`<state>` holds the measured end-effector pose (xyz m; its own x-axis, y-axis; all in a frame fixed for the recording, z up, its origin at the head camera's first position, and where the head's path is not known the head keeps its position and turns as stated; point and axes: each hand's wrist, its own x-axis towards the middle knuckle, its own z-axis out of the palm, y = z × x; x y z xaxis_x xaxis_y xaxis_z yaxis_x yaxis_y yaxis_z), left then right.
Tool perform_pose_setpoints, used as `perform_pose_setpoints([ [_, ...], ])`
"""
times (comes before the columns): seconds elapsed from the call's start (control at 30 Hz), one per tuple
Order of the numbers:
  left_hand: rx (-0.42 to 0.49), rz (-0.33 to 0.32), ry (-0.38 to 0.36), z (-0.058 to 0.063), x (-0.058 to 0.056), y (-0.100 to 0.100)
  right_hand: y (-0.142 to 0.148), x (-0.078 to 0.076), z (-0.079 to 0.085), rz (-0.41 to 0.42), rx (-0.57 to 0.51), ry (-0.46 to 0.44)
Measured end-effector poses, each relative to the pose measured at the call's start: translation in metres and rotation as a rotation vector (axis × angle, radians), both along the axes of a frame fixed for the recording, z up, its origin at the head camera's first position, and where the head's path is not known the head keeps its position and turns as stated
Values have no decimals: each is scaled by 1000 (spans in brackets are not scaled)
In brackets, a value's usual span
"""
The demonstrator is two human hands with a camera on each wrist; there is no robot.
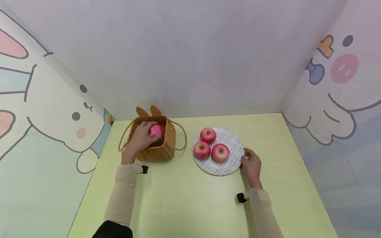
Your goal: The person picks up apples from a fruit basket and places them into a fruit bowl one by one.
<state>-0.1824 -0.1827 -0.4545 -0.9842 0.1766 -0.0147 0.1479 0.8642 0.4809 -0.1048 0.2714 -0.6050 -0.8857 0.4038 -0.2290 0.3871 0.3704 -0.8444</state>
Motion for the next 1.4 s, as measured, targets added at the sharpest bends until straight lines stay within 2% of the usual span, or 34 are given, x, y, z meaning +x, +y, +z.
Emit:
perform_pose_setpoints([
  [0.23, 147, 58, 101, 3, 6, 2, -2, 0, 2, 6, -33, -1],
  [0.47, 252, 64, 127, 12, 15, 11, -2, 1, 0, 9, -41, 6],
  [0.73, 311, 26, 159, 22, 20, 25, -1, 1, 1, 12, -26, 24],
  [0.87, 331, 19, 160, 25, 21, 35, 1, 1, -1, 14, -28, 22],
  [1.0, 349, -15, 155, 29, 22, 44, 1, 1, -1, 12, -31, 22],
  [1.2, 349, -63, 137, 34, 23, 57, 1, 2, -1, 8, -60, 24],
  [1.4, 326, -100, 162, 37, 23, 72, 1, 3, 0, 8, -75, 11],
])
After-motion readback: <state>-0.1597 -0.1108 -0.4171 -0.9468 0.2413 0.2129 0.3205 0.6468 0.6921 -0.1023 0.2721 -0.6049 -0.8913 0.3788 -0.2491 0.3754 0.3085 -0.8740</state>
